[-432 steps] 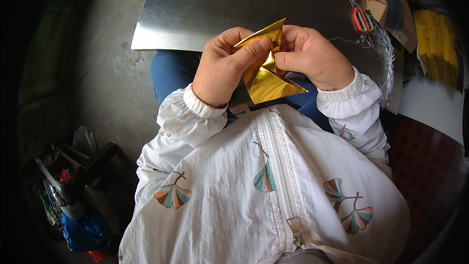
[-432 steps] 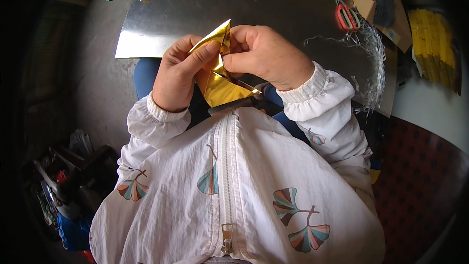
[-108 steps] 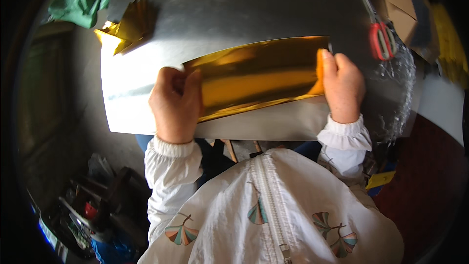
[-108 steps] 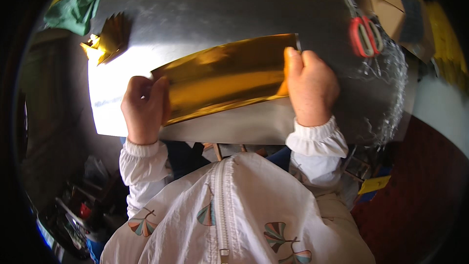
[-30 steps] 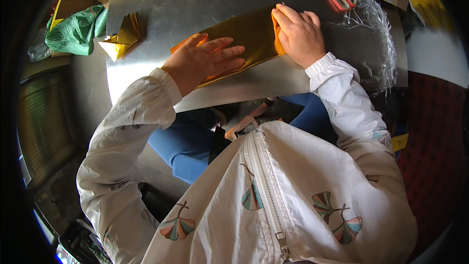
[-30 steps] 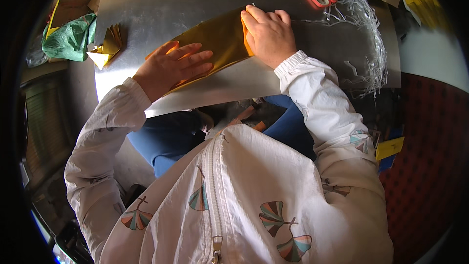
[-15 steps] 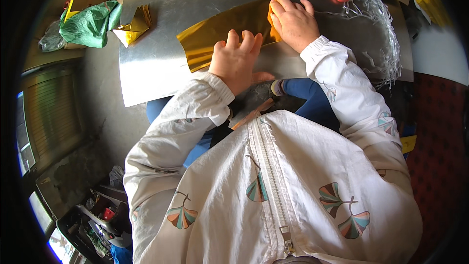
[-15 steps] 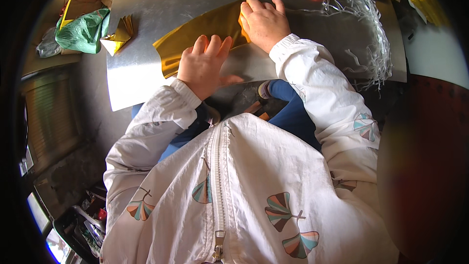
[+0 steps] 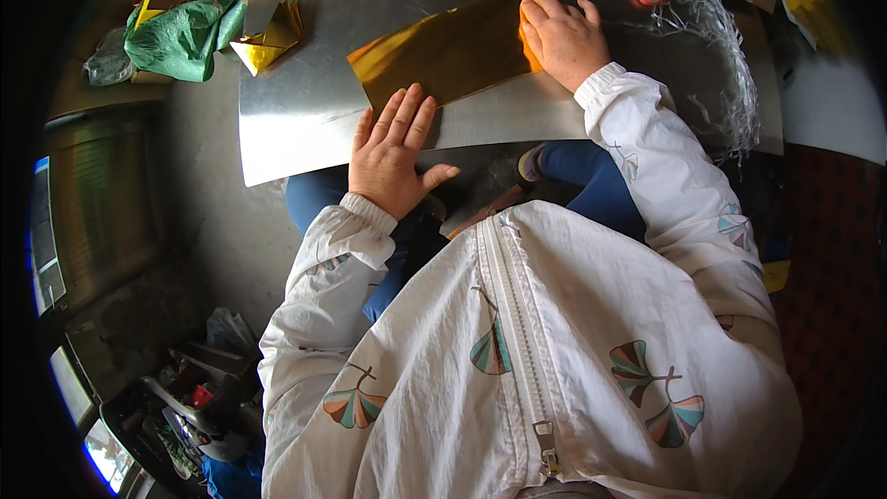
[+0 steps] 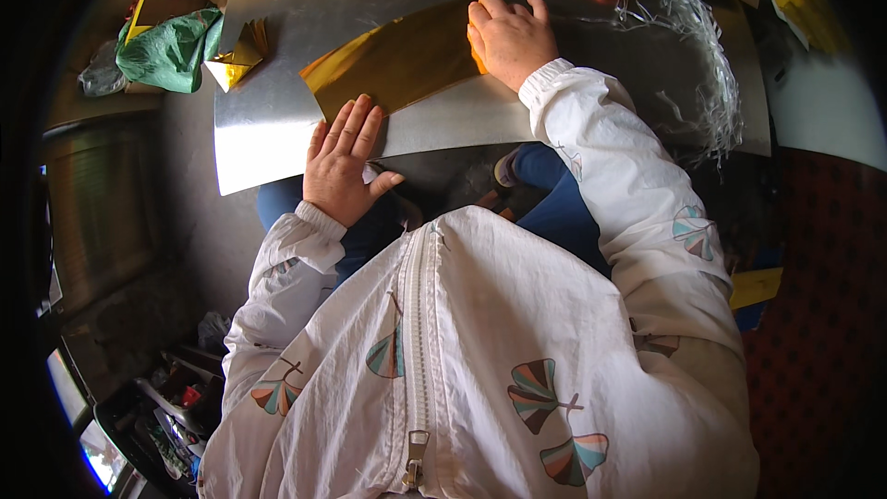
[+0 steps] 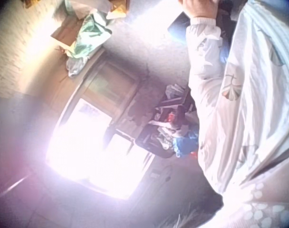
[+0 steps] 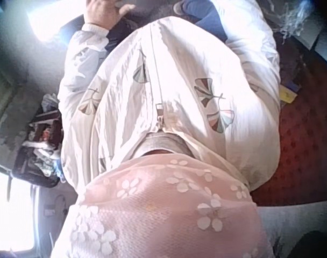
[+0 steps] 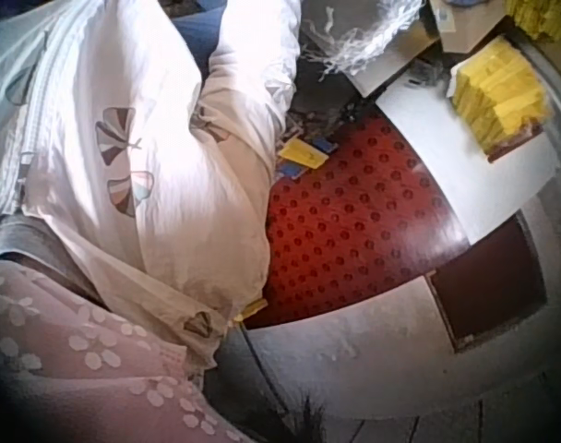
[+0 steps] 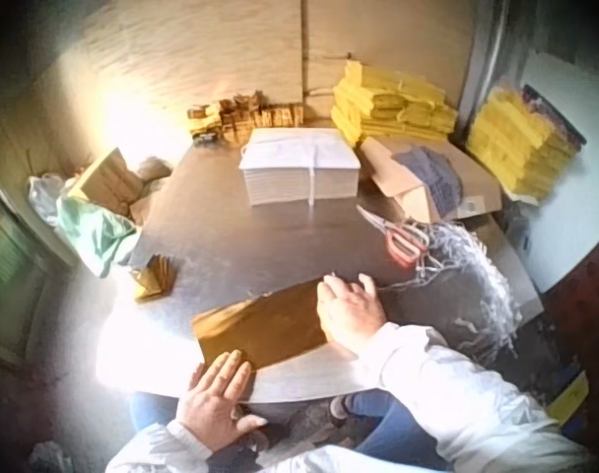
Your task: The person folds a gold-colored sheet of paper into a triangular shape by hand on a metal table. They repeatedly crease and adjust the folds to form a compact origami-like object.
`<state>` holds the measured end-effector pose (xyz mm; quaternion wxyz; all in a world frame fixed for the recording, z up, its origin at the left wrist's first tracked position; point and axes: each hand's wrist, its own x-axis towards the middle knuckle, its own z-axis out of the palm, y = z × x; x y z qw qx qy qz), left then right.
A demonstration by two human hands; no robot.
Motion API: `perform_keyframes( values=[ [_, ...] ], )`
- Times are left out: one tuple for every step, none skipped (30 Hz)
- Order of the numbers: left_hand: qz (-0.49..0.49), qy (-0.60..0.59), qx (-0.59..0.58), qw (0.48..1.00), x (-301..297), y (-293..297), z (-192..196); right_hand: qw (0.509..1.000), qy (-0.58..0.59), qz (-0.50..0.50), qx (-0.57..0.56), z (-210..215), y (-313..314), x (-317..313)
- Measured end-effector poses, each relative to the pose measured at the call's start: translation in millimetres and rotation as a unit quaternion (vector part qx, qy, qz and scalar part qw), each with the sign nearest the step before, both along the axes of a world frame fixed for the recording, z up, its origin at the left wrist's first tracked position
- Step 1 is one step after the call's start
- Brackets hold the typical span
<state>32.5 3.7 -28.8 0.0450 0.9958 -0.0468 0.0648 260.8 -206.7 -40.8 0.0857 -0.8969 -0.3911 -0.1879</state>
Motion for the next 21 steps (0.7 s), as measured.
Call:
perform_keyframes(
  values=[
    [0.020,0.036,0.009,0.999,-6.4,6.1,1.0,1.000,0.001,-0.001,-0.004,-1.5,0.0,0.7],
    [0.021,0.018,0.017,0.999,-12.8,11.4,4.5,1.000,0.003,-0.001,-0.006,-2.9,0.2,1.2],
    [0.033,0.034,0.019,0.999,-18.9,16.0,10.6,1.000,0.001,-0.004,-0.004,-3.8,0.2,1.4],
    [0.050,0.064,0.042,0.996,-22.9,18.4,18.4,1.000,0.007,-0.003,-0.004,-4.4,0.4,1.5],
    [0.064,0.066,0.064,0.994,-26.0,19.3,28.2,1.000,0.007,-0.005,-0.001,-4.6,0.9,1.3],
    [0.085,0.108,0.094,0.986,-25.4,16.7,37.5,1.000,0.011,-0.009,-0.003,-3.9,1.0,1.7],
    [0.096,0.087,0.107,0.986,-21.1,12.1,45.9,1.000,0.019,-0.012,-0.003,-3.5,1.8,1.1],
    [0.095,-0.012,0.017,0.995,-14.4,3.1,51.8,1.000,0.016,-0.011,0.006,-2.3,1.5,0.6],
    [0.068,-0.055,0.010,0.996,-6.1,-7.3,55.7,1.000,0.015,-0.005,0.014,-1.0,1.5,-0.5],
    [0.055,-0.094,-0.014,0.994,7.4,-20.6,53.5,1.000,0.013,0.002,0.021,0.1,1.5,-1.5],
    [0.032,-0.100,-0.048,0.993,25.7,-34.8,45.5,1.000,0.014,-0.007,0.019,1.1,1.5,-2.8],
    [0.012,-0.130,-0.077,0.988,45.9,-47.7,35.6,0.999,0.033,-0.016,-0.004,2.2,1.6,-2.7],
    [0.009,-0.112,-0.070,0.991,60.7,-59.1,26.2,0.998,0.050,-0.030,-0.028,3.1,1.6,-2.2],
    [0.015,-0.041,-0.054,0.998,66.7,-65.9,18.4,0.997,0.057,-0.028,-0.038,4.4,1.2,-1.7],
    [0.020,-0.054,-0.047,0.997,68.6,-68.8,11.1,0.996,0.067,-0.034,-0.050,6.2,1.9,-1.2],
    [0.030,-0.001,-0.029,0.999,72.1,-70.7,4.4,0.994,0.074,-0.051,-0.055,9.6,1.5,-0.4],
    [0.020,-0.044,-0.045,0.998,73.4,-71.0,-0.4,0.995,0.073,-0.051,-0.044,13.2,2.9,-1.6],
    [0.021,-0.042,-0.048,0.998,72.4,-70.1,-3.1,0.995,0.075,-0.050,-0.034,17.0,4.3,-5.3],
    [0.025,-0.039,-0.051,0.998,69.7,-69.0,-4.2,0.992,0.097,-0.063,-0.047,20.5,6.9,-11.5],
    [0.024,-0.033,-0.050,0.998,67.6,-68.0,-4.1,0.997,0.062,-0.053,0.013,23.4,10.2,-19.9],
    [0.021,-0.031,-0.049,0.998,66.9,-67.1,-3.3,0.996,0.040,-0.062,0.052,24.8,13.3,-30.5]
  ],
)
